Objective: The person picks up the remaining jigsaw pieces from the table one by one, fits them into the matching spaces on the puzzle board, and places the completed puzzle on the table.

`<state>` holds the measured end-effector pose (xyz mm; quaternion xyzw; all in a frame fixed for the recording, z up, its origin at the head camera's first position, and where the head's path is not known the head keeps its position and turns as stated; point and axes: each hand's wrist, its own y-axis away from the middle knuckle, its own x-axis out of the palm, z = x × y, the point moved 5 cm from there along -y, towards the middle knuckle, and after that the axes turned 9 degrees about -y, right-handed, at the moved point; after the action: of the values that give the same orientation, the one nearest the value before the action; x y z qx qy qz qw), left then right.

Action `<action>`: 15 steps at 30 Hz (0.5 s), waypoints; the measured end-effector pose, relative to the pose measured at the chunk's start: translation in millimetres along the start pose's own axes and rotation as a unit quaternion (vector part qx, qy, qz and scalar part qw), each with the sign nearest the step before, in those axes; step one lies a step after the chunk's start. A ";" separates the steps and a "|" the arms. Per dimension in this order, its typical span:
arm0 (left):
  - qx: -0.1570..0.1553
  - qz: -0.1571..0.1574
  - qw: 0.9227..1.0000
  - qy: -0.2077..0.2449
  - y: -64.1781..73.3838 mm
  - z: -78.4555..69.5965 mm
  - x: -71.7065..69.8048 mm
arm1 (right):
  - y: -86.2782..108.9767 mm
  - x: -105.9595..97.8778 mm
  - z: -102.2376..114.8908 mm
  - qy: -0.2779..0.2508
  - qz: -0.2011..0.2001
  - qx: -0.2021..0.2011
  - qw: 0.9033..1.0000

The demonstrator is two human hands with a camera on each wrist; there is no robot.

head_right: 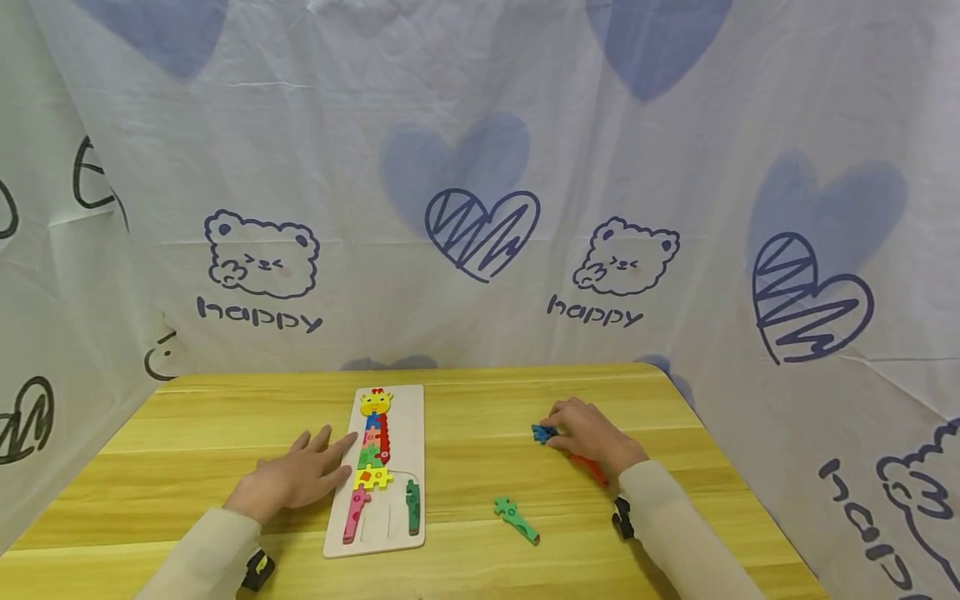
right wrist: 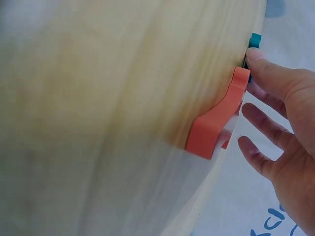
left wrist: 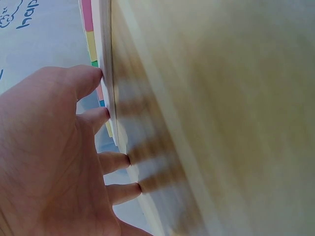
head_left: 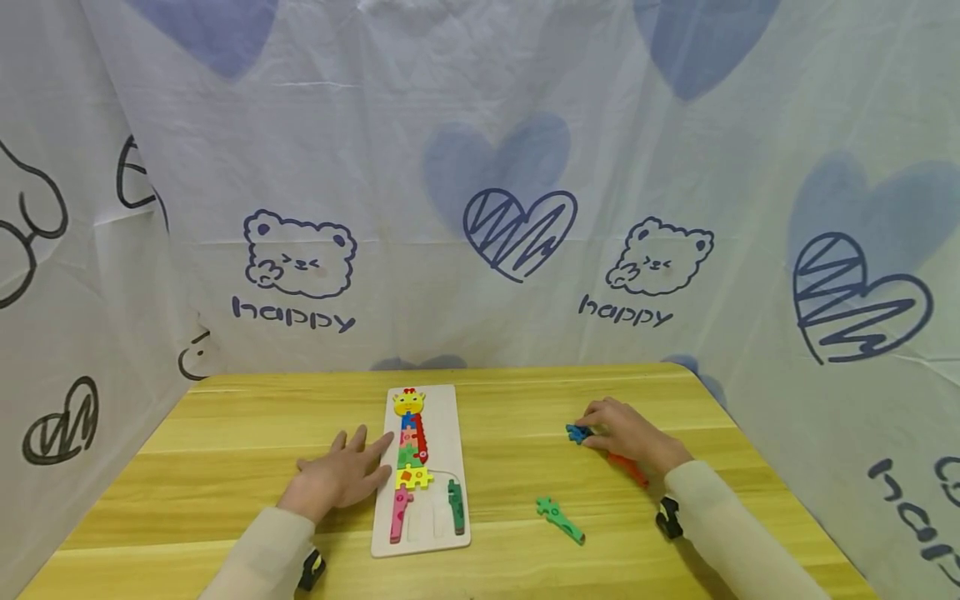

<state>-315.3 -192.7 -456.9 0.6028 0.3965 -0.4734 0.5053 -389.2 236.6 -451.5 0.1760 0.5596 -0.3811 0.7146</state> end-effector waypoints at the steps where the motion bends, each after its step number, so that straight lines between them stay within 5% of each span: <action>1: 0.000 -0.001 1.000 0.000 0.0 0.0 0.0 | -0.4 0.2 0.3 -0.003 0.001 -0.002 1.000; 15: -0.002 -0.002 1.000 0.000 -2.6 1.4 2.3 | -6.3 3.9 4.9 -0.023 0.006 -0.009 1.000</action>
<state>-317.5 -193.7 -459.8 0.6008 0.3986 -0.4735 0.5059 -390.3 227.8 -452.5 0.1636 0.5455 -0.3758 0.7310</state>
